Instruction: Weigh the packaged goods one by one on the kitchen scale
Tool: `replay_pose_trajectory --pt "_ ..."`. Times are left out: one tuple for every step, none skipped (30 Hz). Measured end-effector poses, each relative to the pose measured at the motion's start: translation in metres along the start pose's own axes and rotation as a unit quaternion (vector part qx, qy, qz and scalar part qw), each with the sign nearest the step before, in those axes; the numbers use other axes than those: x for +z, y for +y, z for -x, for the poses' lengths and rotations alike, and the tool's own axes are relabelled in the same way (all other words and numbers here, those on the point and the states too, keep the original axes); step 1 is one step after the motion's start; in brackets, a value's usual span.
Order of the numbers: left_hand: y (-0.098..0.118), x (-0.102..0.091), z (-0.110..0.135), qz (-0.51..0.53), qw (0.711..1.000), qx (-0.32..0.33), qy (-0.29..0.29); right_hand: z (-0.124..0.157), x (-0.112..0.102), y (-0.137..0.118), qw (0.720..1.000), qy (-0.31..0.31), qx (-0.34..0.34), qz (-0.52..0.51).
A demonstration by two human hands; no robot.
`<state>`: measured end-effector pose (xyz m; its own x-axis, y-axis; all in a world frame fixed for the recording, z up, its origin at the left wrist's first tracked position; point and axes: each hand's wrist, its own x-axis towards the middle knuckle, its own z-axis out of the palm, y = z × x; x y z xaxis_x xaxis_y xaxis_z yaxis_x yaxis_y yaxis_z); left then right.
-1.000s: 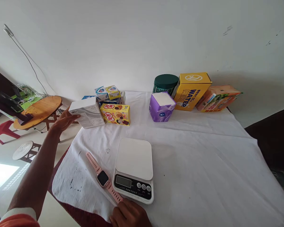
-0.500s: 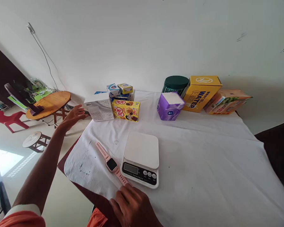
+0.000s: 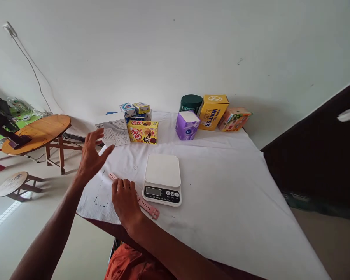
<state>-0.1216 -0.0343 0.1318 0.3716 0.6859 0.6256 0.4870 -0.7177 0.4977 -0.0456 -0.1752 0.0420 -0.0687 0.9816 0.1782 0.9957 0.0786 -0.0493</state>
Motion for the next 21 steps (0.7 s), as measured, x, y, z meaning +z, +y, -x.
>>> replay_pose_trajectory --pt "0.008 0.004 0.006 0.005 0.999 0.019 -0.025 0.006 -0.001 0.001 1.0 0.001 -0.014 -0.005" --pt "0.015 0.009 0.012 0.012 0.998 0.034 -0.057 0.013 -0.001 0.003 1.0 0.003 -0.028 -0.01" --pt "0.021 0.014 0.019 0.02 0.994 0.045 -0.097 0.021 -0.002 0.005 0.999 0.005 -0.041 -0.014" --pt "0.025 0.02 0.027 0.03 0.988 0.048 -0.142 0.029 -0.002 0.007 0.998 0.007 -0.052 -0.018" --pt "0.028 0.026 0.034 0.039 0.98 0.044 -0.189 0.038 -0.002 0.01 0.998 0.01 -0.061 -0.022" --pt "0.03 0.031 0.041 0.047 0.971 0.035 -0.232 0.045 -0.002 0.012 0.997 0.014 -0.067 -0.026" --pt "0.031 0.036 0.048 0.056 0.961 0.024 -0.269 0.052 -0.002 0.014 0.997 0.017 -0.07 -0.031" --pt "0.032 0.04 0.054 0.063 0.953 0.014 -0.297 0.059 -0.001 0.016 0.997 0.02 -0.071 -0.038" --pt "0.033 0.043 0.059 0.069 0.946 0.006 -0.318 0.065 -0.001 0.018 0.996 0.023 -0.072 -0.045" --pt "0.034 0.045 0.064 0.071 0.94 0.0 -0.334 0.07 -0.001 0.02 0.995 0.027 -0.076 -0.053" --pt "0.035 0.047 0.068 0.072 0.935 -0.002 -0.347 0.076 -0.001 0.023 0.994 0.029 -0.085 -0.059" --pt "0.036 0.048 0.072 0.072 0.931 -0.002 -0.358 0.082 -0.002 0.027 0.992 0.03 -0.101 -0.065" --pt "0.037 0.05 0.076 0.072 0.928 0.0 -0.366 0.088 -0.004 0.033 0.99 0.029 -0.119 -0.069" --pt "0.037 0.051 0.08 0.071 0.926 0.003 -0.371 0.095 -0.006 0.04 0.987 0.027 -0.139 -0.073" --pt "0.038 0.053 0.084 0.07 0.925 0.008 -0.373 0.103 -0.01 0.049 0.984 0.022 -0.159 -0.079" --pt "0.038 0.055 0.089 0.068 0.926 0.014 -0.371 0.11 -0.014 0.059 0.98 0.015 -0.176 -0.087" --pt "0.038 0.058 0.094 0.065 0.928 0.021 -0.367 0.118 -0.019 0.069 0.977 0.006 -0.188 -0.099" --pt "0.038 0.062 0.098 0.06 0.931 0.029 -0.36 0.126 -0.023 0.08 0.974 -0.005 -0.197 -0.112" --pt "0.038 0.065 0.103 0.056 0.934 0.035 -0.351 0.133 -0.028 0.091 0.971 -0.016 -0.202 -0.125" --pt "0.038 0.069 0.106 0.054 0.937 0.039 -0.343 0.139 -0.031 0.1 0.969 -0.025 -0.204 -0.136" --pt "0.038 0.072 0.11 0.053 0.939 0.04 -0.337 0.145 -0.033 0.108 0.968 -0.03 -0.203 -0.144"
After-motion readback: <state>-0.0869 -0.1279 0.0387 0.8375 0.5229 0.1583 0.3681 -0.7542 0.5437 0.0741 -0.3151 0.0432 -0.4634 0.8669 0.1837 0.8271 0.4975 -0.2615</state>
